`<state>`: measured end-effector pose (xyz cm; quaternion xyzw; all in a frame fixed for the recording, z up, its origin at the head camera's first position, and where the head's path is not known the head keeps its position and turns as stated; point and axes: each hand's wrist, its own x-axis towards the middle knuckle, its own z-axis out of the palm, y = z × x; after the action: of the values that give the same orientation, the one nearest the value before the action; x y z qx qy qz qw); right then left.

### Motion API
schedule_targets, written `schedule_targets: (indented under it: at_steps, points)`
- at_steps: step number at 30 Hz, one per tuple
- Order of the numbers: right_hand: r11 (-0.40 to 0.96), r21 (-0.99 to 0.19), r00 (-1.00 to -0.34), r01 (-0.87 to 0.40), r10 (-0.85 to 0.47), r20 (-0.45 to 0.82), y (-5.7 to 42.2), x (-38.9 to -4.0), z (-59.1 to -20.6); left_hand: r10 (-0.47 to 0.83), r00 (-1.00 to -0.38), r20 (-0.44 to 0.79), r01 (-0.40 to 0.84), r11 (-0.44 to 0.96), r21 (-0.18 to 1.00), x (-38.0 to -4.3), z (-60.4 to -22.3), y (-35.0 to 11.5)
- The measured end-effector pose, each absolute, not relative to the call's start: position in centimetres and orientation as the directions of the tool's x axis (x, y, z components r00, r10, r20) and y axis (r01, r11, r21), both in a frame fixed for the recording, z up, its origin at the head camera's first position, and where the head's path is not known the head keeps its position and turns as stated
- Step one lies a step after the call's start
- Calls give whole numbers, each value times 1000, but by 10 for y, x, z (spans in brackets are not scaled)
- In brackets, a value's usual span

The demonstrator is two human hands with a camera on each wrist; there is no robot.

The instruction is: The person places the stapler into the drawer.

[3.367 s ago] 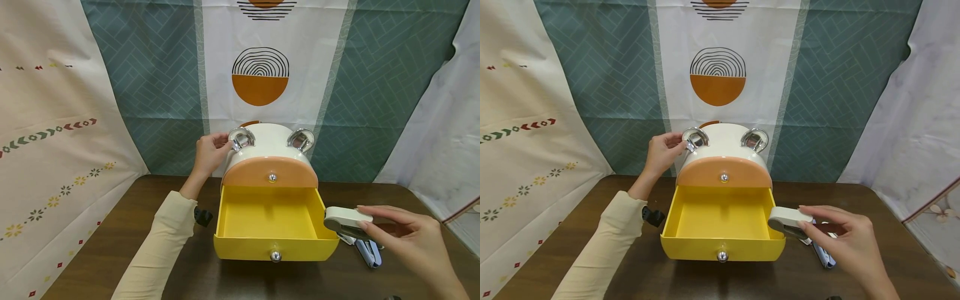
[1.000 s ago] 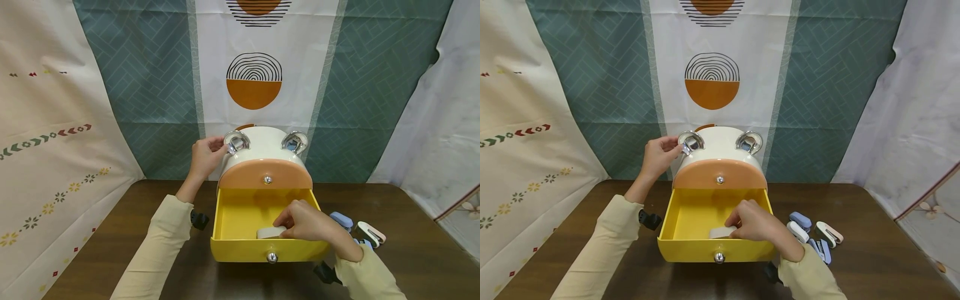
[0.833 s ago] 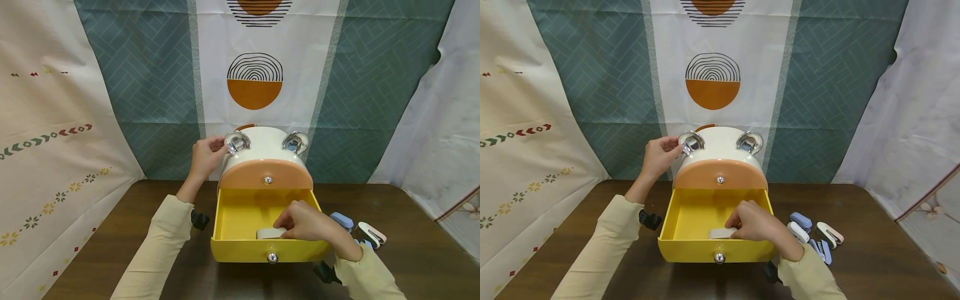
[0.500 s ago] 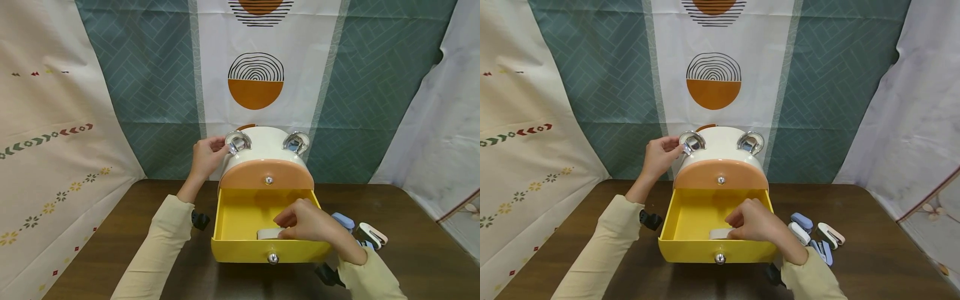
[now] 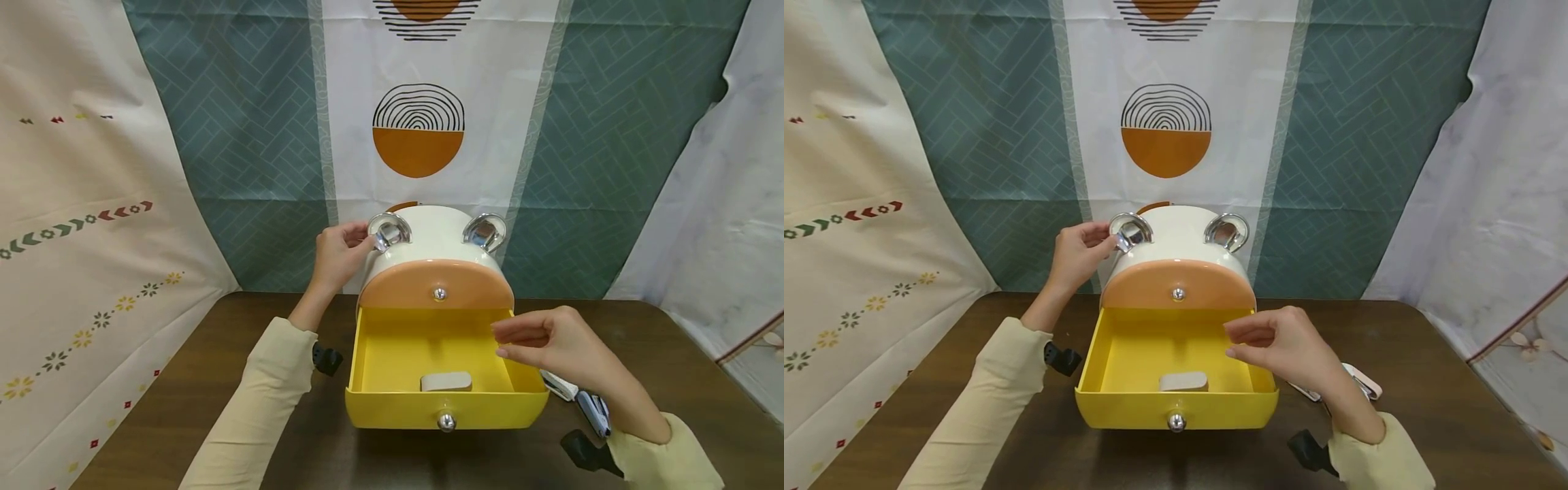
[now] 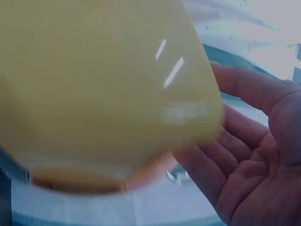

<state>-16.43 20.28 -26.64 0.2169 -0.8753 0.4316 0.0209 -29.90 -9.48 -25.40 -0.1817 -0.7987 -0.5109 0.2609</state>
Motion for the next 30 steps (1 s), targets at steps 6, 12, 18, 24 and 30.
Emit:
schedule_targets:
  at_steps: [6,12,18,24,30]
  points:
    - [567,-736,-928,-371,-254,273,230,-160,-264,23,-799,601,557,404,725,-300,-254,-97]
    - [601,-725,-939,-337,-163,302,256,-159,-275,30,-807,590,549,406,730,-301,-254,-96]
    - [648,-704,-953,-289,-129,272,276,-165,-294,30,-807,590,550,404,731,-301,-254,-96]
    - [679,-687,-963,-258,-121,242,292,-172,-317,36,-809,587,549,401,733,-301,-254,-96]
    - [694,-695,-981,-190,-106,162,305,-178,-336,33,-813,581,544,398,739,-301,-255,-95]
